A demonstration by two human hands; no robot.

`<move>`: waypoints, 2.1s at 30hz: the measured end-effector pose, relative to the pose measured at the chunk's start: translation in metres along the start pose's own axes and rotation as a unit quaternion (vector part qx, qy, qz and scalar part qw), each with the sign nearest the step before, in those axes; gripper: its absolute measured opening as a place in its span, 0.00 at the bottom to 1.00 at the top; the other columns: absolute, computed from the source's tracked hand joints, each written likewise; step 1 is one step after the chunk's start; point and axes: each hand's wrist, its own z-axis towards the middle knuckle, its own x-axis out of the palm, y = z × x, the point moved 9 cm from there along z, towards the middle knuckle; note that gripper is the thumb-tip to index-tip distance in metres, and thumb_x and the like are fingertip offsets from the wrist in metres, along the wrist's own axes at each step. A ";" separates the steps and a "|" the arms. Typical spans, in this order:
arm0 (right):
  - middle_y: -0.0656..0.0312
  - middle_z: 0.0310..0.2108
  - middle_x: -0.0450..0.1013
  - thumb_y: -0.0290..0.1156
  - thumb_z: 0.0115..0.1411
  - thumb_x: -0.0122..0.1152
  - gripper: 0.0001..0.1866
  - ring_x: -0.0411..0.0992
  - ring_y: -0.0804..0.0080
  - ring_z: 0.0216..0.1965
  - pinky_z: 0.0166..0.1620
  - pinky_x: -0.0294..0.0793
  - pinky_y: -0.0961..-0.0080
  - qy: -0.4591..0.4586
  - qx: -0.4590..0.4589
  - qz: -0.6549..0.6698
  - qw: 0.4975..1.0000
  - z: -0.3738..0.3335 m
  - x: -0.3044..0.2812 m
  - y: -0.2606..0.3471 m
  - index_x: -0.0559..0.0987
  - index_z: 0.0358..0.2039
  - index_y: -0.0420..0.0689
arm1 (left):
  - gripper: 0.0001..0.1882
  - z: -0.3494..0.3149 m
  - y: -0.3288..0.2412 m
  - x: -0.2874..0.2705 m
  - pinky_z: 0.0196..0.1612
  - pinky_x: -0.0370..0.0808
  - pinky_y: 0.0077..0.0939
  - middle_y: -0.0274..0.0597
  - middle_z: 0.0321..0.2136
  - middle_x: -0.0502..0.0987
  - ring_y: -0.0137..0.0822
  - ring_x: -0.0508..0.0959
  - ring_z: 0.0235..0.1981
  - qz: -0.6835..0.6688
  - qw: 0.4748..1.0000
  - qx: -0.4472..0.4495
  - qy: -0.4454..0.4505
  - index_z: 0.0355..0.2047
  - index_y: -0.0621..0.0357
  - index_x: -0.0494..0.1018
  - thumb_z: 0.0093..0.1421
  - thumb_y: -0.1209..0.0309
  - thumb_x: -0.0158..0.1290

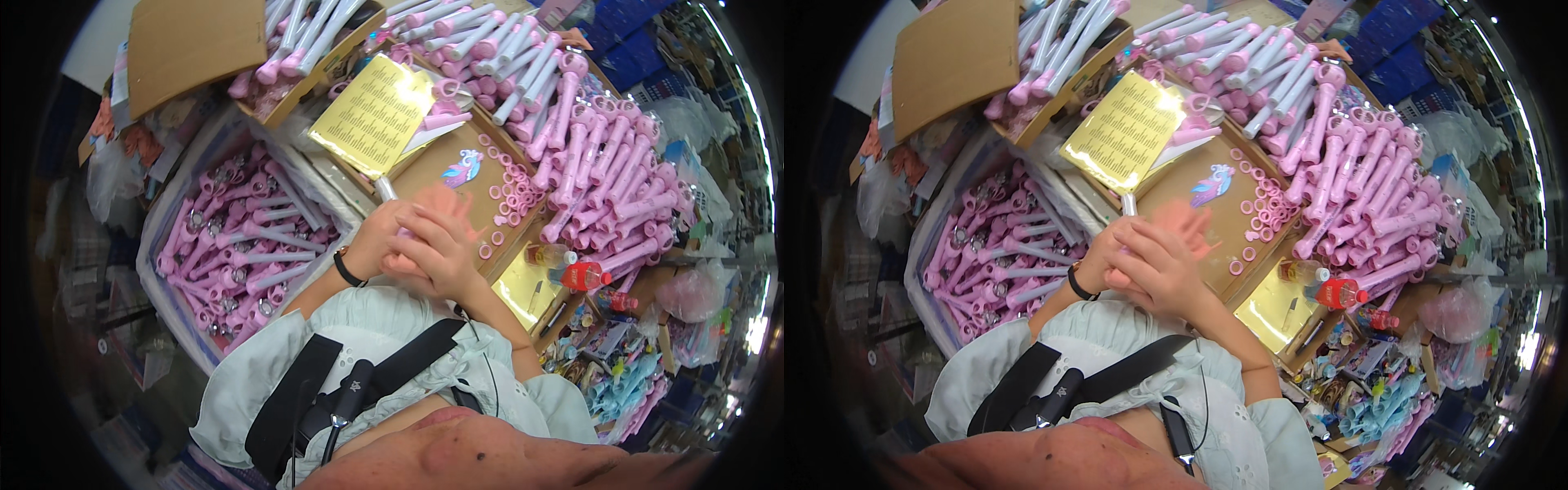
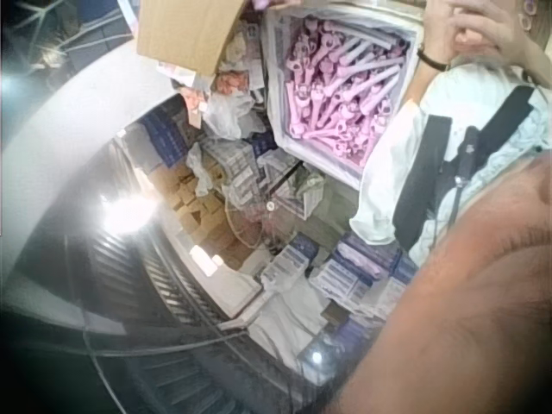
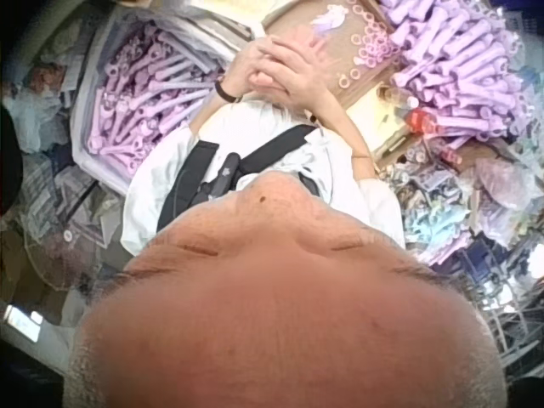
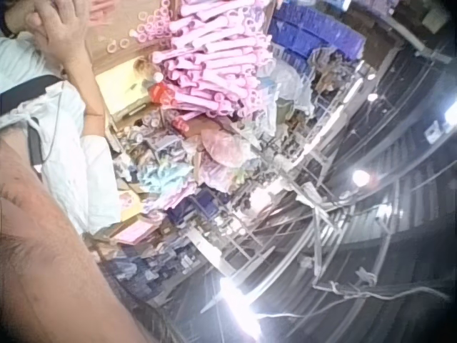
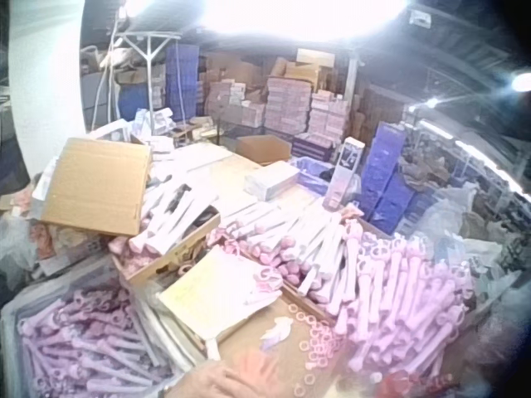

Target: The person repeatedly picks up pink bubble-blower handles and white plastic tubes, inserts the tubes into the handles, and places the assembled units into a cardboard box. The person also wipes the bubble-blower heads with a cloth between assemblies.

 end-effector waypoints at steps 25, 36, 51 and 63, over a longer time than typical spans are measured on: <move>0.55 0.34 0.69 0.36 0.48 0.62 0.23 0.71 0.60 0.34 0.37 0.70 0.70 0.176 0.459 0.051 0.869 -0.141 0.068 -0.109 0.72 0.46 0.46 | 0.20 0.021 0.041 0.017 0.46 0.70 0.24 0.36 0.42 0.71 0.27 0.71 0.45 -0.241 0.947 -0.208 0.045 0.46 0.59 0.66 0.54 0.73 0.57; 0.53 0.34 0.72 0.34 0.51 0.60 0.20 0.71 0.56 0.36 0.40 0.70 0.68 0.056 0.439 0.029 0.896 -0.099 0.012 -0.106 0.74 0.44 0.41 | 0.20 0.000 0.079 0.119 0.47 0.67 0.23 0.36 0.39 0.74 0.26 0.72 0.42 -0.508 0.771 -0.322 0.210 0.52 0.58 0.62 0.63 0.64 0.48; 0.51 0.34 0.71 0.34 0.55 0.57 0.17 0.71 0.59 0.38 0.41 0.70 0.71 -0.025 0.597 -0.028 0.801 -0.190 -0.010 -0.139 0.74 0.43 0.38 | 0.26 0.331 0.294 0.003 0.44 0.71 0.40 0.56 0.39 0.72 0.50 0.73 0.42 0.228 0.962 -0.149 0.013 0.42 0.61 0.70 0.43 0.61 0.59; 0.47 0.34 0.72 0.36 0.56 0.56 0.18 0.72 0.52 0.36 0.39 0.70 0.68 -0.001 0.650 -0.009 0.760 -0.182 -0.004 -0.174 0.74 0.45 0.40 | 0.22 0.417 0.368 0.045 0.58 0.49 0.56 0.45 0.50 0.66 0.45 0.61 0.56 0.319 0.911 -0.261 -0.016 0.43 0.52 0.73 0.47 0.59 0.56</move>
